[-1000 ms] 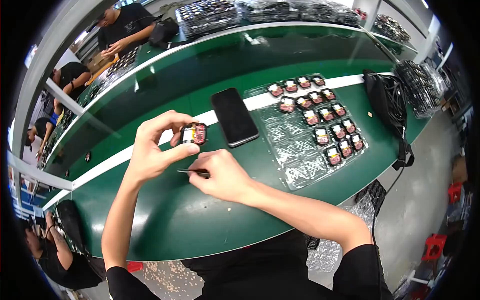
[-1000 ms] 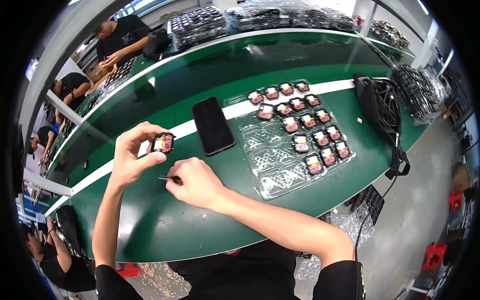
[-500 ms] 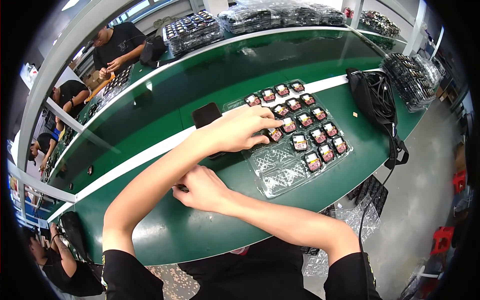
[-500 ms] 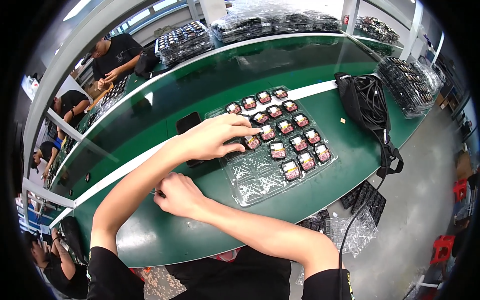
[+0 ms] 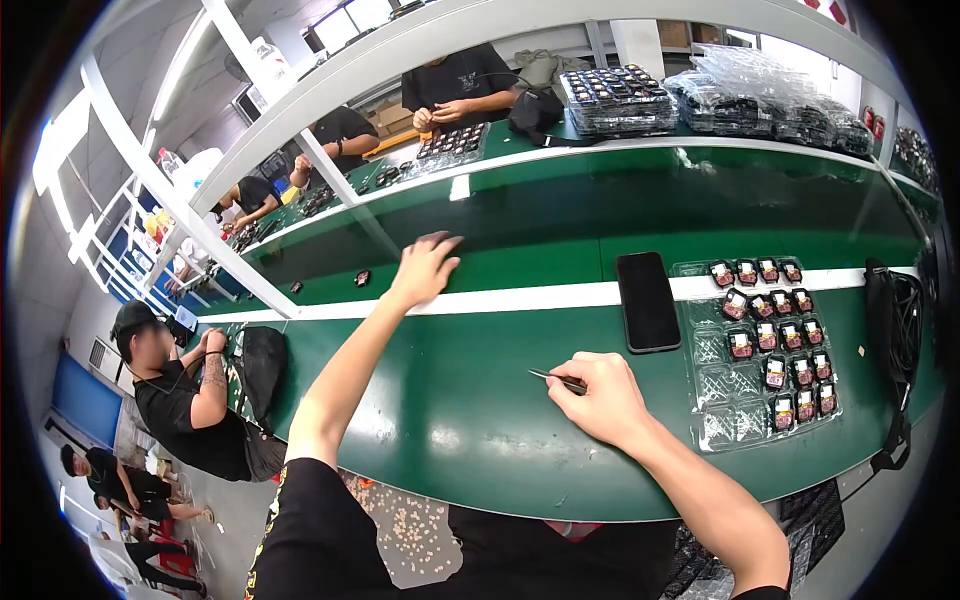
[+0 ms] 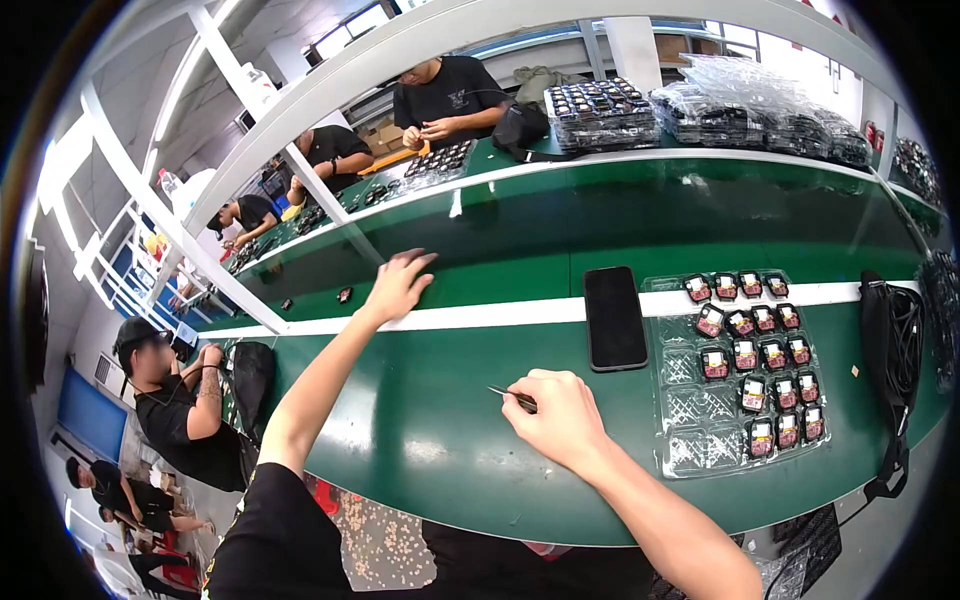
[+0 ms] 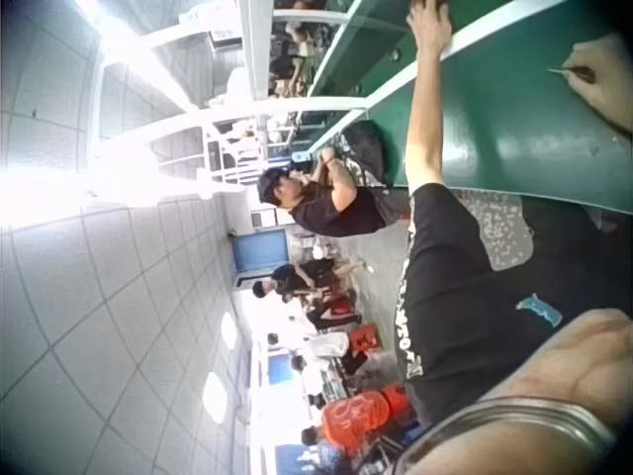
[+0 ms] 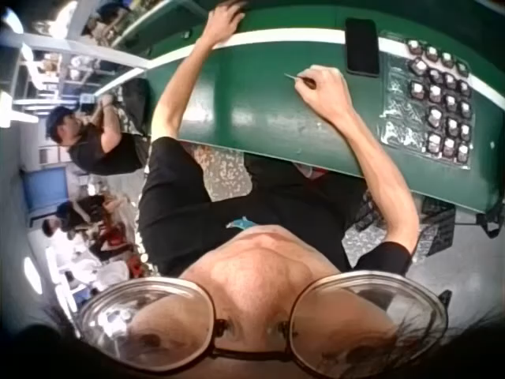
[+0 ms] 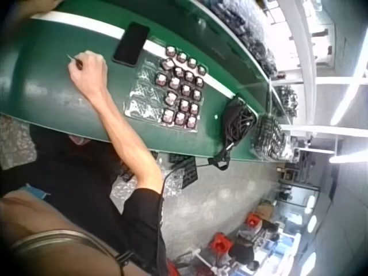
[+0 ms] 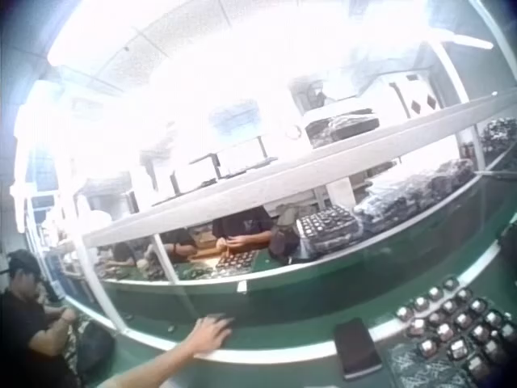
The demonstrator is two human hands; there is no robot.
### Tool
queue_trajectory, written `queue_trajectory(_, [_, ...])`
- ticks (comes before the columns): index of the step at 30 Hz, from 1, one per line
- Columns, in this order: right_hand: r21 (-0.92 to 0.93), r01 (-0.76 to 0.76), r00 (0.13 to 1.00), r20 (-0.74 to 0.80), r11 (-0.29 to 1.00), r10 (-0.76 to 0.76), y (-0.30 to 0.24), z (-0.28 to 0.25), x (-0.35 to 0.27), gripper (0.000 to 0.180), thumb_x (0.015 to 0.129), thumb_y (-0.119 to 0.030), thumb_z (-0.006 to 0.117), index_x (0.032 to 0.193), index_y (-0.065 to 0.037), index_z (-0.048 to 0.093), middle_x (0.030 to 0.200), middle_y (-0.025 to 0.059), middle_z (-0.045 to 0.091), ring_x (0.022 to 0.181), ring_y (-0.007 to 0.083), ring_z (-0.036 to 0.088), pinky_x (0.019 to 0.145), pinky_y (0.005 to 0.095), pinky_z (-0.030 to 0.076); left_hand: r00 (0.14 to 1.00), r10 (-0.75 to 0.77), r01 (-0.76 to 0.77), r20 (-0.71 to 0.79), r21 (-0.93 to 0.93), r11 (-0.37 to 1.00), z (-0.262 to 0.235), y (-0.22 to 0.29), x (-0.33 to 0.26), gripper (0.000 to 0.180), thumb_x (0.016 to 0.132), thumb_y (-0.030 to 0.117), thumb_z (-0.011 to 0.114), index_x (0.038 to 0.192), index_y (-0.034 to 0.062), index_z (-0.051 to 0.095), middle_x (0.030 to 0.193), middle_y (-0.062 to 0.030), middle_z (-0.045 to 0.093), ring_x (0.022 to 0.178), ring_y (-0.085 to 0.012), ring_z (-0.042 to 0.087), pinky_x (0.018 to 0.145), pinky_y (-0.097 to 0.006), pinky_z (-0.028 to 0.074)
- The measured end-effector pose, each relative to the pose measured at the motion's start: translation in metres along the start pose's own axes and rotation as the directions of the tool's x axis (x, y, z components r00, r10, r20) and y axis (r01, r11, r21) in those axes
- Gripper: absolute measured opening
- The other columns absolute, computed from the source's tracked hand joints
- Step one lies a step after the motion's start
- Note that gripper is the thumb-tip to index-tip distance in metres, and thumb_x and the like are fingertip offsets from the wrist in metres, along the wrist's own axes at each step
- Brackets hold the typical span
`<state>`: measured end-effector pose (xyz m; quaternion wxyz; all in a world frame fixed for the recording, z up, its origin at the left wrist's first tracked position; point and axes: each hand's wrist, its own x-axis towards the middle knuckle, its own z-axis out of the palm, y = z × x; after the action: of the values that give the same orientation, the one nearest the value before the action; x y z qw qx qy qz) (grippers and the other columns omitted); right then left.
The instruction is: Assemble small electronic components into a housing using tweezers.
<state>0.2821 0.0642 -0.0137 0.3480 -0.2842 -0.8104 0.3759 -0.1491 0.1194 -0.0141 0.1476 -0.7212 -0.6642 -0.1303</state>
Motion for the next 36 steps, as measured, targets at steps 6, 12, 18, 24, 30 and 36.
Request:
queue_trajectory(6, [0.012, -0.079, 0.997, 0.009, 0.997, 0.079, 0.000, -0.001, 0.005, 0.019, 0.092, -0.017, 0.077, 0.098, -0.002, 0.085, 0.080, 0.0141, 0.075, 0.071, 0.0311, 0.073, 0.069, 0.0421, 0.057, 0.773, -0.625, 0.633, -0.114, 0.216, 0.744, -0.007, -0.126, -0.075, 0.052, 0.106, 0.036, 0.070, 0.149, 0.0103, 0.060, 0.137, -0.0169, 0.065, 0.134, -0.0401, 0.059, 0.107, -0.059, 0.050])
queue_trajectory(12, [0.037, 0.004, 1.000, 0.015, 0.999, -0.005, -0.013, 0.007, 0.007, 0.016, 0.090, -0.010, 0.081, 0.100, 0.001, 0.085, 0.075, 0.0136, 0.073, 0.062, 0.0212, 0.068, 0.060, 0.0354, 0.051, 0.842, -0.499, 0.494, -0.205, -0.078, 0.866, -0.020, -0.139, -0.103, 0.049, 0.101, 0.018, 0.076, 0.144, 0.0023, 0.059, 0.126, -0.0201, 0.070, 0.124, -0.0391, 0.066, 0.104, -0.052, 0.055])
queue_trajectory(18, [0.126, -0.090, 0.989, -0.109, 0.988, 0.104, -0.007, 0.003, 0.002, 0.014, 0.090, -0.005, 0.083, 0.100, 0.003, 0.086, 0.070, 0.0069, 0.070, 0.059, 0.0082, 0.056, 0.055, 0.0290, 0.040, 0.997, 0.078, -0.077, -0.025, -0.586, 0.807, -0.046, 0.070, -0.075, 0.051, 0.101, 0.012, 0.079, 0.149, 0.0046, 0.061, 0.124, -0.0114, 0.072, 0.116, -0.0268, 0.069, 0.109, -0.041, 0.053])
queue_trajectory(24, [0.327, -0.284, 0.930, -0.133, 0.901, 0.342, -0.001, -0.004, 0.000, 0.010, 0.096, -0.004, 0.083, 0.102, 0.003, 0.086, 0.074, -0.0007, 0.067, 0.067, 0.0022, 0.053, 0.057, 0.0241, 0.038, 0.929, 0.360, -0.182, 0.090, -0.735, 0.653, -0.065, 0.167, -0.086, 0.064, 0.098, 0.016, 0.083, 0.157, 0.0073, 0.059, 0.138, -0.0129, 0.070, 0.130, -0.0328, 0.063, 0.114, -0.046, 0.049])
queue_trajectory(30, [0.186, -0.189, 0.975, -0.079, 0.964, 0.207, -0.004, 0.001, 0.009, 0.013, 0.094, -0.004, 0.083, 0.103, 0.004, 0.085, 0.073, 0.0032, 0.070, 0.063, 0.0033, 0.052, 0.055, 0.0262, 0.037, 0.969, 0.239, -0.126, 0.069, -0.691, 0.712, -0.060, 0.154, -0.095, 0.066, 0.090, 0.024, 0.092, 0.149, 0.0074, 0.067, 0.145, -0.0138, 0.064, 0.136, -0.0333, 0.059, 0.116, -0.045, 0.049])
queue_trajectory(36, [0.172, -0.227, 0.968, -0.068, 0.959, 0.242, -0.004, 0.002, 0.006, 0.013, 0.094, -0.003, 0.083, 0.104, 0.004, 0.085, 0.070, 0.0014, 0.066, 0.062, 0.0024, 0.050, 0.053, 0.0252, 0.034, 0.953, 0.292, -0.151, 0.084, -0.702, 0.695, -0.058, 0.154, -0.094, 0.056, 0.084, 0.023, 0.096, 0.134, 0.0076, 0.075, 0.133, -0.0102, 0.067, 0.120, -0.0300, 0.063, 0.105, -0.043, 0.050])
